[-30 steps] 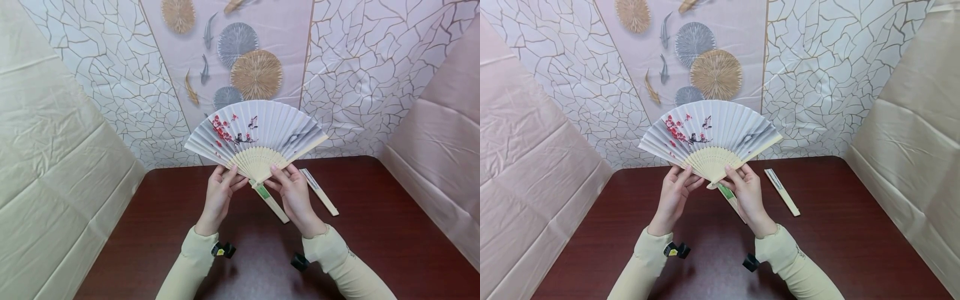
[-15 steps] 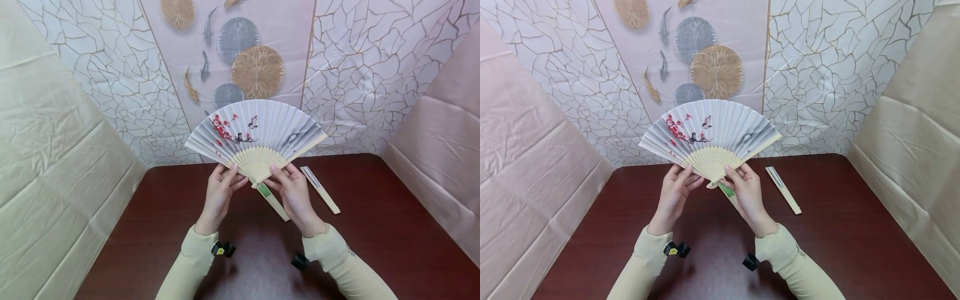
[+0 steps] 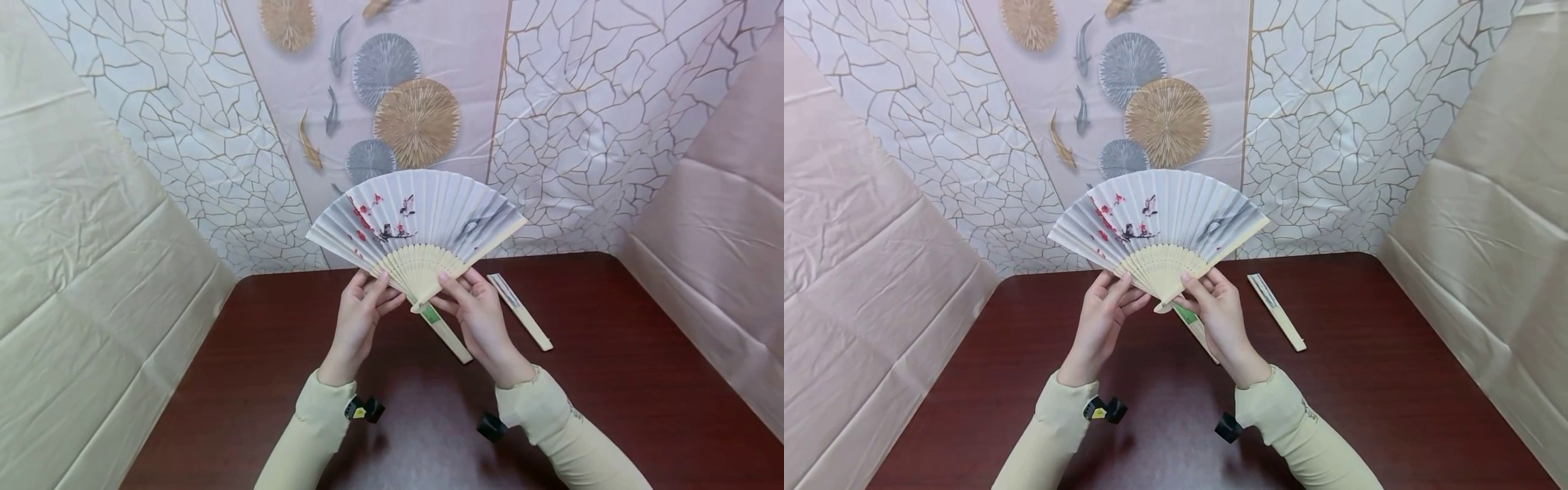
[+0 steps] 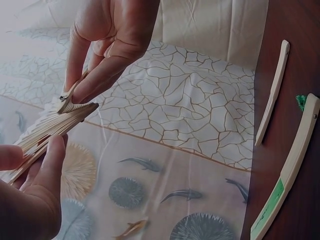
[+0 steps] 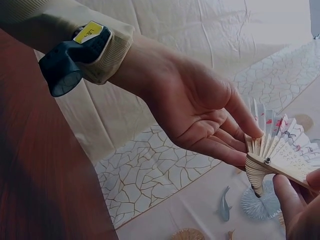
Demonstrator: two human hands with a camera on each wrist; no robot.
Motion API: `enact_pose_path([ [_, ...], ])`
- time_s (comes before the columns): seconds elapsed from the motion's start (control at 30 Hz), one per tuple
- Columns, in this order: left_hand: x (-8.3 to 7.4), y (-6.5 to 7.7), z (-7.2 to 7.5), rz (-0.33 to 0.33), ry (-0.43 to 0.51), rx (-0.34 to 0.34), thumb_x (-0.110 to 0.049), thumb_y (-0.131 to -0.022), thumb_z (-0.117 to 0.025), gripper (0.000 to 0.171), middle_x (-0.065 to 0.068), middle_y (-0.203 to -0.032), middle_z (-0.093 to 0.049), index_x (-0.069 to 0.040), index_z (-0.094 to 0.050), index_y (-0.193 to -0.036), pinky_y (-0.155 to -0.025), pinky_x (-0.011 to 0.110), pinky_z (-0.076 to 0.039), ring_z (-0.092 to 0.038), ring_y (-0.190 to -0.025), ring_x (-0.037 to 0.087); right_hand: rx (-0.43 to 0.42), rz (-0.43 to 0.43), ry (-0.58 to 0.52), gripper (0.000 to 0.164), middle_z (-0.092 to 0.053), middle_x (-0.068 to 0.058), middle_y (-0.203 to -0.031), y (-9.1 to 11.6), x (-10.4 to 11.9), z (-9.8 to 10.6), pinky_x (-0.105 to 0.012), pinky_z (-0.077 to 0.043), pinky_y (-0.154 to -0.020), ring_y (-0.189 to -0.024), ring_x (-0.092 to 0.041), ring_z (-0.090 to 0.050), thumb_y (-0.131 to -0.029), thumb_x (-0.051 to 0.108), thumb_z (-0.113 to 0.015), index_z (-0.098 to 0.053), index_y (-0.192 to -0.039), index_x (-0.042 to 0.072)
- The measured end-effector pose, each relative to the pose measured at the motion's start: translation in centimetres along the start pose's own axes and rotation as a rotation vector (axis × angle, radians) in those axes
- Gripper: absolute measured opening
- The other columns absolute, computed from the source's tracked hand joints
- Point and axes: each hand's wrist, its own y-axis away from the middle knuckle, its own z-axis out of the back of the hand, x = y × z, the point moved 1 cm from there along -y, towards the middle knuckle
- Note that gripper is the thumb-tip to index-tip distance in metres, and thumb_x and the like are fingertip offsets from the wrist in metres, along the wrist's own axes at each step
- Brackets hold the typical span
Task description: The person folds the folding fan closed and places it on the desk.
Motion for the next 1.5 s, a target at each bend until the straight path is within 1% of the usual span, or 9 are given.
enact_pose_path([
  [0.07,0.0,0.0,0.1,0.003,-0.008,0.001,-0.008,-0.105,-0.054,0.036,0.016,-0.117,-0.069,0.004,-0.049,-0.138,-0.093,0.05,-0.055,-0.073,-0.092,0.017,0.008,-0.007,0.003,0.039,-0.07,-0.005,-0.117,0.0,0.0,0.0,-0.032,-0.061,-0.08,-0.101,-0.015,-0.069,-0.102,0.001,-0.056,-0.05,-0.14,-0.005],
  [0.2,0.0,0.0,0.2,0.01,-0.014,0.008,-0.009,-0.105,-0.054,0.037,0.017,-0.119,-0.069,0.003,-0.048,-0.14,-0.091,0.047,-0.057,-0.073,-0.094,0.019,0.022,-0.012,0.015,0.039,-0.069,-0.007,-0.118,-0.1,0.0,0.2,-0.033,-0.061,-0.081,-0.102,-0.015,-0.069,-0.102,0.001,-0.056,-0.049,-0.14,-0.006],
  [0.33,0.1,0.0,0.3,0.013,-0.019,0.023,-0.01,-0.105,-0.055,0.039,0.019,-0.121,-0.069,0.002,-0.048,-0.141,-0.093,0.05,-0.054,-0.073,-0.096,0.021,0.038,-0.017,0.027,0.04,-0.068,-0.009,-0.12,-0.2,-0.1,0.4,-0.035,-0.06,-0.083,-0.104,-0.016,-0.068,-0.102,0.002,-0.057,-0.049,-0.141,-0.006],
  [0.5,0.2,-0.1,0.4,0.022,-0.034,0.029,-0.01,-0.105,-0.055,0.038,0.019,-0.119,-0.069,0.002,-0.049,-0.14,-0.091,0.046,-0.057,-0.073,-0.097,0.021,0.058,-0.041,0.041,0.041,-0.068,-0.009,-0.121,-0.4,-0.3,0.5,-0.037,-0.06,-0.086,-0.107,-0.016,-0.068,-0.102,0.003,-0.056,-0.047,-0.142,-0.007],
  [0.57,0.2,-0.2,0.5,0.029,-0.041,0.03,-0.01,-0.105,-0.055,0.036,0.019,-0.118,-0.069,0.003,-0.05,-0.138,-0.09,0.044,-0.058,-0.073,-0.096,0.021,0.066,-0.051,0.051,0.042,-0.068,-0.008,-0.121,-0.4,-0.3,0.5,-0.037,-0.06,-0.086,-0.106,-0.016,-0.068,-0.103,0.002,-0.056,-0.047,-0.142,-0.008],
  [0.67,0.2,-0.2,0.6,0.04,-0.06,0.036,-0.01,-0.104,-0.056,0.036,0.019,-0.118,-0.069,0.003,-0.05,-0.137,-0.09,0.045,-0.057,-0.073,-0.096,0.021,0.081,-0.061,0.07,0.042,-0.067,-0.009,-0.121,-0.5,-0.2,0.6,-0.035,-0.06,-0.085,-0.104,-0.015,-0.068,-0.103,0.002,-0.055,-0.046,-0.143,-0.008],
  [1.0,0.3,-0.2,0.9,0.072,-0.083,0.043,-0.009,-0.104,-0.056,0.035,0.017,-0.113,-0.07,0.003,-0.05,-0.136,-0.087,0.042,-0.059,-0.073,-0.093,0.021,0.106,-0.101,0.11,0.042,-0.064,-0.017,-0.125,-0.6,-0.2,0.6,-0.036,-0.06,-0.085,-0.103,-0.016,-0.068,-0.103,0.002,-0.055,-0.046,-0.142,-0.01],
  [1.3,0.6,0.0,1.1,0.086,-0.086,0.047,-0.009,-0.103,-0.057,0.033,0.013,-0.108,-0.072,0.002,-0.052,-0.134,-0.084,0.039,-0.061,-0.073,-0.091,0.022,0.118,-0.127,0.118,0.041,-0.067,-0.013,-0.118,-0.4,-0.3,0.6,-0.036,-0.061,-0.083,-0.097,-0.016,-0.07,-0.103,0.001,-0.054,-0.046,-0.141,-0.012],
  [1.5,0.8,0.3,1.3,0.106,-0.11,0.052,-0.009,-0.103,-0.058,0.035,0.013,-0.107,-0.072,0.003,-0.051,-0.135,-0.083,0.039,-0.061,-0.073,-0.09,0.02,0.147,-0.136,0.143,0.04,-0.068,-0.015,-0.118,-0.1,-0.5,0.8,-0.034,-0.061,-0.081,-0.093,-0.017,-0.072,-0.103,0.001,-0.055,-0.046,-0.139,-0.012],
])
